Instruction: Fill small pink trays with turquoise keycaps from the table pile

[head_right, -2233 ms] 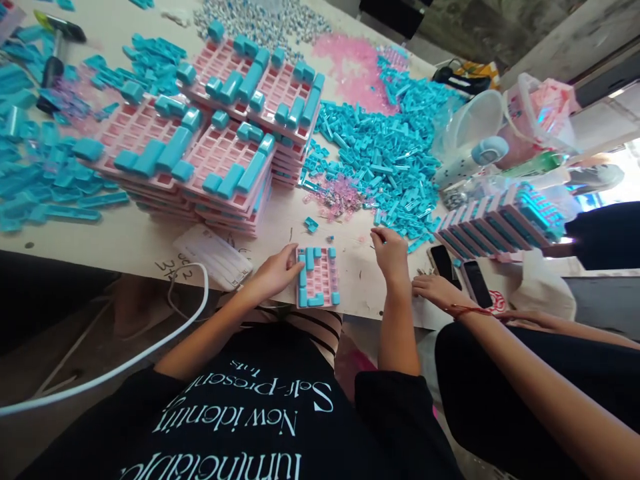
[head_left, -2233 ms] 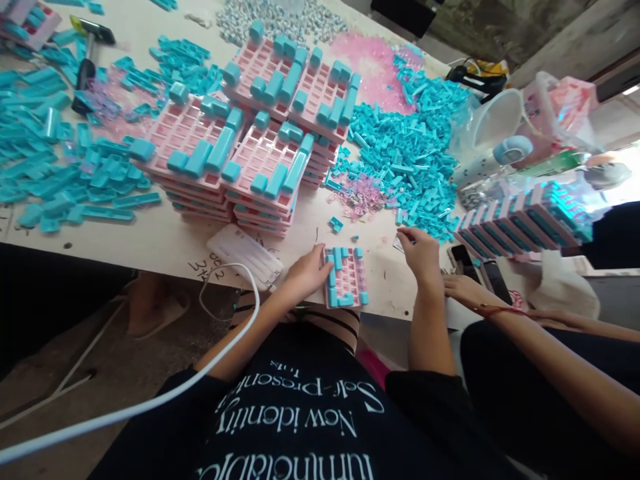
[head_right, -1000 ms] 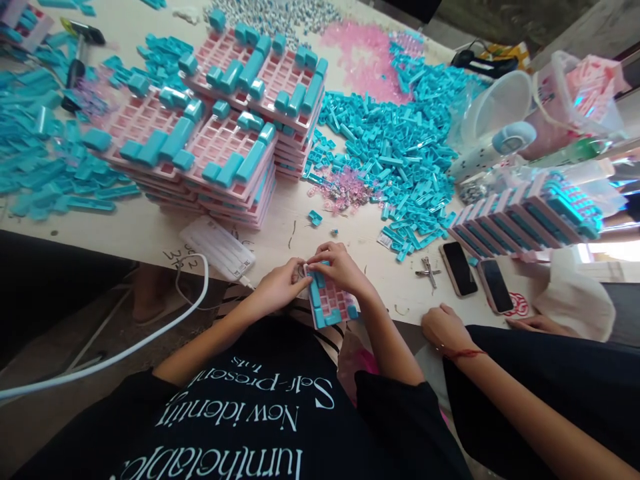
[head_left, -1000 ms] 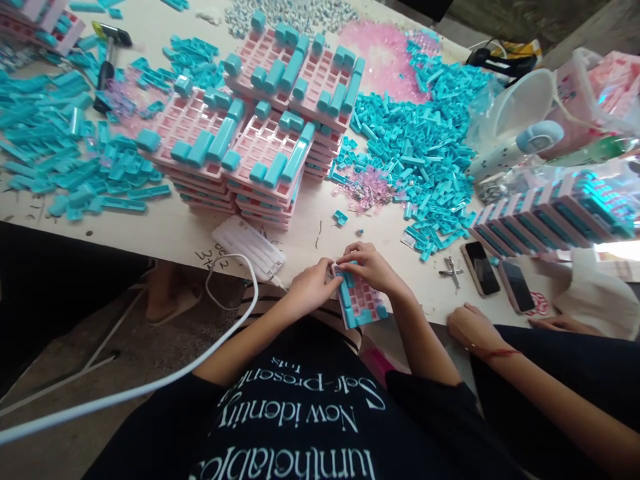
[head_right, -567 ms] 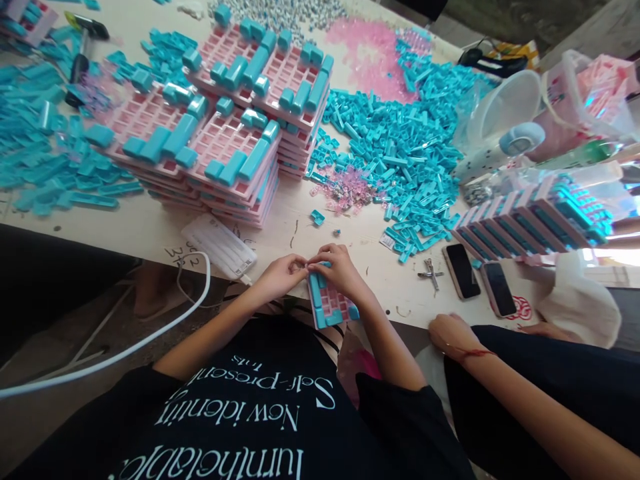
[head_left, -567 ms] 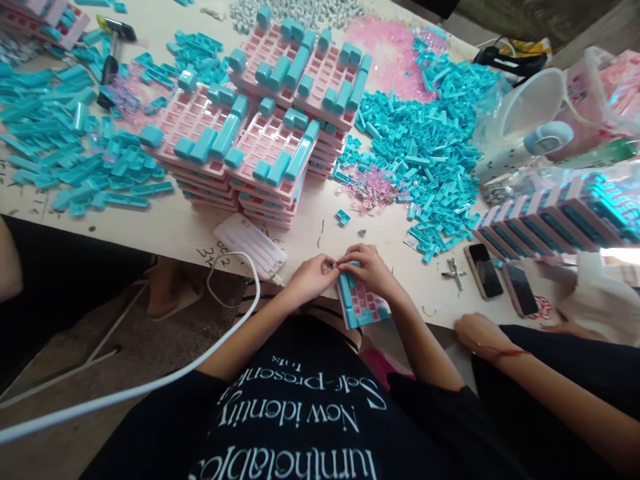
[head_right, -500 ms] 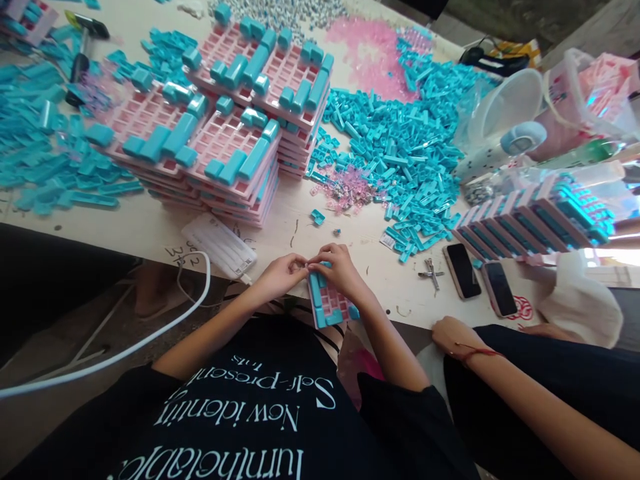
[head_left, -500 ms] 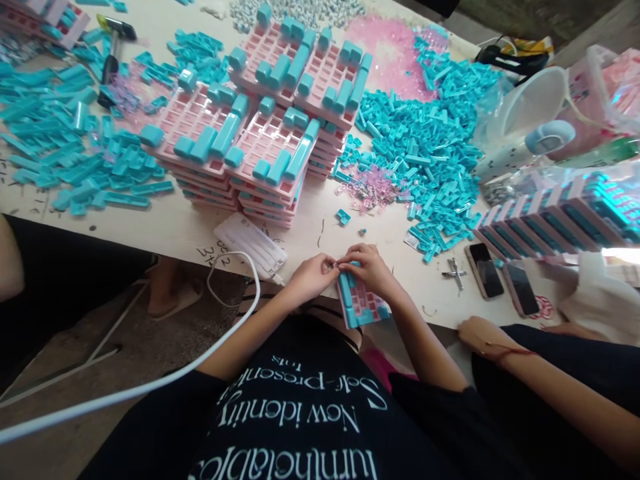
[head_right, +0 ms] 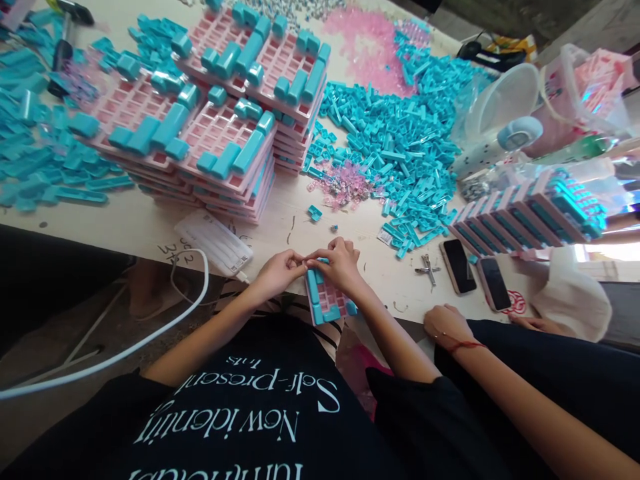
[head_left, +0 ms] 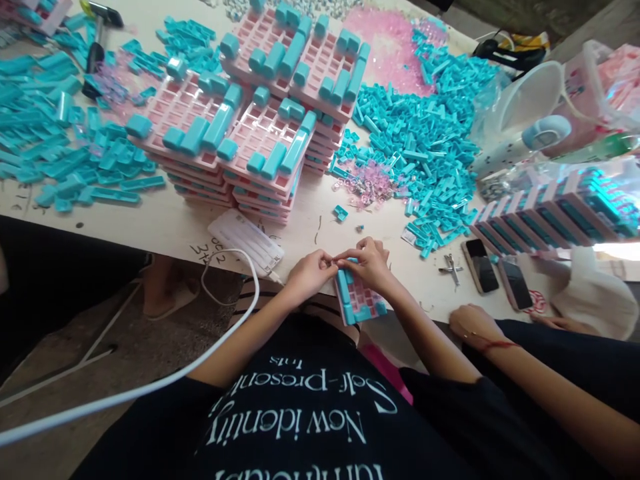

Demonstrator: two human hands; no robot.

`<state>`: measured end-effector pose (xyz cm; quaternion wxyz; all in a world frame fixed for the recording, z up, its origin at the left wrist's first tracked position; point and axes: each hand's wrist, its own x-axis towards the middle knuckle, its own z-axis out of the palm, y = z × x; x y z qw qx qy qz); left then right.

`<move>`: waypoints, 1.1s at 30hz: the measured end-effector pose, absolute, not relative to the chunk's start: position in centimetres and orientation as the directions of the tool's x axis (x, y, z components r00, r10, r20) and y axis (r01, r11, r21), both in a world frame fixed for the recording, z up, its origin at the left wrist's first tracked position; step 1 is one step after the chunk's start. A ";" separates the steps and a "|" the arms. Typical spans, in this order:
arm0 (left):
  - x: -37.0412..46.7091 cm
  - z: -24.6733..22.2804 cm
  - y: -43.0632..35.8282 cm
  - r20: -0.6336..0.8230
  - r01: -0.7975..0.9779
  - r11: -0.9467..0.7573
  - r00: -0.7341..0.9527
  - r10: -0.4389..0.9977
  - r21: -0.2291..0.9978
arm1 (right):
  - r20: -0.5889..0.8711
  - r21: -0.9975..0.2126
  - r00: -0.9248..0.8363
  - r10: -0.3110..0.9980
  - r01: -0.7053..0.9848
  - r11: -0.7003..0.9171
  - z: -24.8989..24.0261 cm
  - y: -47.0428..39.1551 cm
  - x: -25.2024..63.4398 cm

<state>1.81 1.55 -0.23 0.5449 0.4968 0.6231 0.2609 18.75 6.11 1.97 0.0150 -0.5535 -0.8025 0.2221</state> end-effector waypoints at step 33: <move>5.0 -2.8 -6.2 -0.648 -0.149 0.720 0.344 0.680 0.677 | -0.423 -0.498 -0.435 0.795 0.844 0.197 3.2 3.2 17.7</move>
